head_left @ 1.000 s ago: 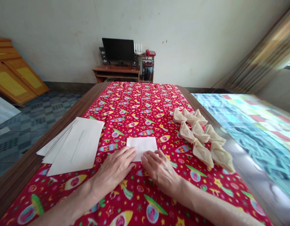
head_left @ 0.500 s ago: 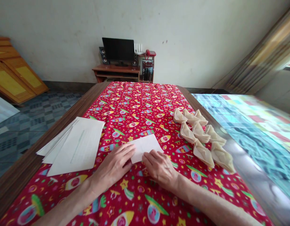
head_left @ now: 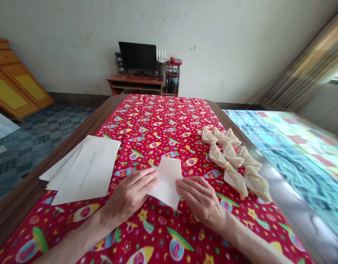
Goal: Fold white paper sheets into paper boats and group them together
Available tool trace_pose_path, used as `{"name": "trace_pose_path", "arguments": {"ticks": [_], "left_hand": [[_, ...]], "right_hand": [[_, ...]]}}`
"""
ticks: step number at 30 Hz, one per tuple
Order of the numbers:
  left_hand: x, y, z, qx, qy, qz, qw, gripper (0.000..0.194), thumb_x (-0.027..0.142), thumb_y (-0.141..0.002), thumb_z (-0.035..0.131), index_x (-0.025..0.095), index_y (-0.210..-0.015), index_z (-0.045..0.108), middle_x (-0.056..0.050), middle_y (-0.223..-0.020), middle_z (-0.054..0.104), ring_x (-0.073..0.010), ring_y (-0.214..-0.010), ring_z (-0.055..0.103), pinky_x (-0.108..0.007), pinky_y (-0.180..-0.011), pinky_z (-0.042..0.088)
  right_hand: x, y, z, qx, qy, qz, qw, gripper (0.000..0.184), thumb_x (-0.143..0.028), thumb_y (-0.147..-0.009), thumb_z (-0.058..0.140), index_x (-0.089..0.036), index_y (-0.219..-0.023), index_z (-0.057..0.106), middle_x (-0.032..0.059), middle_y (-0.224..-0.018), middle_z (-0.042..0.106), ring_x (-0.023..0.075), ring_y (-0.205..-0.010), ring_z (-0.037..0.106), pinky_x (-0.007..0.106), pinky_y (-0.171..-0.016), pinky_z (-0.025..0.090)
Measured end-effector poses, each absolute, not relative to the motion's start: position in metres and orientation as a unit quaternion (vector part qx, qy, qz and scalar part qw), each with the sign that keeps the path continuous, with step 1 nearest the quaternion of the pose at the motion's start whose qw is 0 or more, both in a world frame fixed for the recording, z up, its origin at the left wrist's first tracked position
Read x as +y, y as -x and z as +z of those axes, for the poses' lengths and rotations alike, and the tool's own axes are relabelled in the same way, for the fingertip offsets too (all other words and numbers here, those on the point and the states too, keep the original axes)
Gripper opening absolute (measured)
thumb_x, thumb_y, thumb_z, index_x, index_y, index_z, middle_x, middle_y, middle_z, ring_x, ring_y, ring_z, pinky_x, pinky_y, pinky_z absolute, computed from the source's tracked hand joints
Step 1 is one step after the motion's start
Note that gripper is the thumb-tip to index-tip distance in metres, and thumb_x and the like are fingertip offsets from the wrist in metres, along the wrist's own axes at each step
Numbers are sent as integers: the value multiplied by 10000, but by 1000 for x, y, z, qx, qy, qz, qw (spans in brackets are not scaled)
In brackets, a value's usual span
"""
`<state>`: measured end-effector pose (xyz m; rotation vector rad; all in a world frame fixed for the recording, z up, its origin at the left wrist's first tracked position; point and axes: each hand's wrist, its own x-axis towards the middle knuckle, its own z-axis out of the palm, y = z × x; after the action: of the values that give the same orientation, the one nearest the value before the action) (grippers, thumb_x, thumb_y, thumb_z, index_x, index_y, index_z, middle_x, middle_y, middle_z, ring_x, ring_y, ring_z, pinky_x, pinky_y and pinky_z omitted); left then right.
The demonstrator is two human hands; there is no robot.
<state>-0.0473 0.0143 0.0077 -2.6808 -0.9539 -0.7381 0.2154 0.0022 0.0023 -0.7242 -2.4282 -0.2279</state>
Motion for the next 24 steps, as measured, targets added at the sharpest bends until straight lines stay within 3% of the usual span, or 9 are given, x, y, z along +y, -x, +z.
{"name": "trace_pose_path", "arguments": {"ticks": [9,15,19,22,24], "left_hand": [[9,36,-4,-273,918,-285,50,242,87,-899,451,147,-1053,627,-54,-999,691,-174,-986,617,-322,-872,523],[12,34,-17,-303,909,-283,-31,290,57,-873,464,153,-1116,590,-63,-1054,657,-179,-1016,584,-331,-904,505],[15,33,-25,-348,876,-314,-111,223,70,-879,480,180,-998,633,-45,-975,636,-157,-937,583,-292,-839,506],[17,31,-28,-392,838,-339,-170,121,118,-866,543,172,-877,650,-32,-914,598,-139,-871,583,-248,-783,494],[19,30,-29,-426,817,-339,-188,117,160,-864,561,162,-777,639,-30,-903,575,-130,-836,582,-229,-750,482]], "right_hand": [[6,-218,-15,-895,359,19,263,260,-93,-878,423,-174,-1047,603,94,-1099,659,222,-962,565,380,-767,488],[6,-222,-15,-882,362,108,284,339,-35,-805,441,-191,-1046,621,72,-1086,649,209,-932,551,347,-759,493],[13,-222,-15,-850,386,180,309,230,-109,-853,490,-208,-982,652,53,-1053,654,179,-913,575,301,-780,479],[18,-220,-15,-815,431,235,307,153,-214,-896,509,-205,-850,655,23,-897,664,138,-801,592,238,-732,455],[20,-218,-15,-798,474,233,292,233,-264,-909,498,-193,-721,614,-5,-719,624,115,-659,557,214,-635,414]]}}
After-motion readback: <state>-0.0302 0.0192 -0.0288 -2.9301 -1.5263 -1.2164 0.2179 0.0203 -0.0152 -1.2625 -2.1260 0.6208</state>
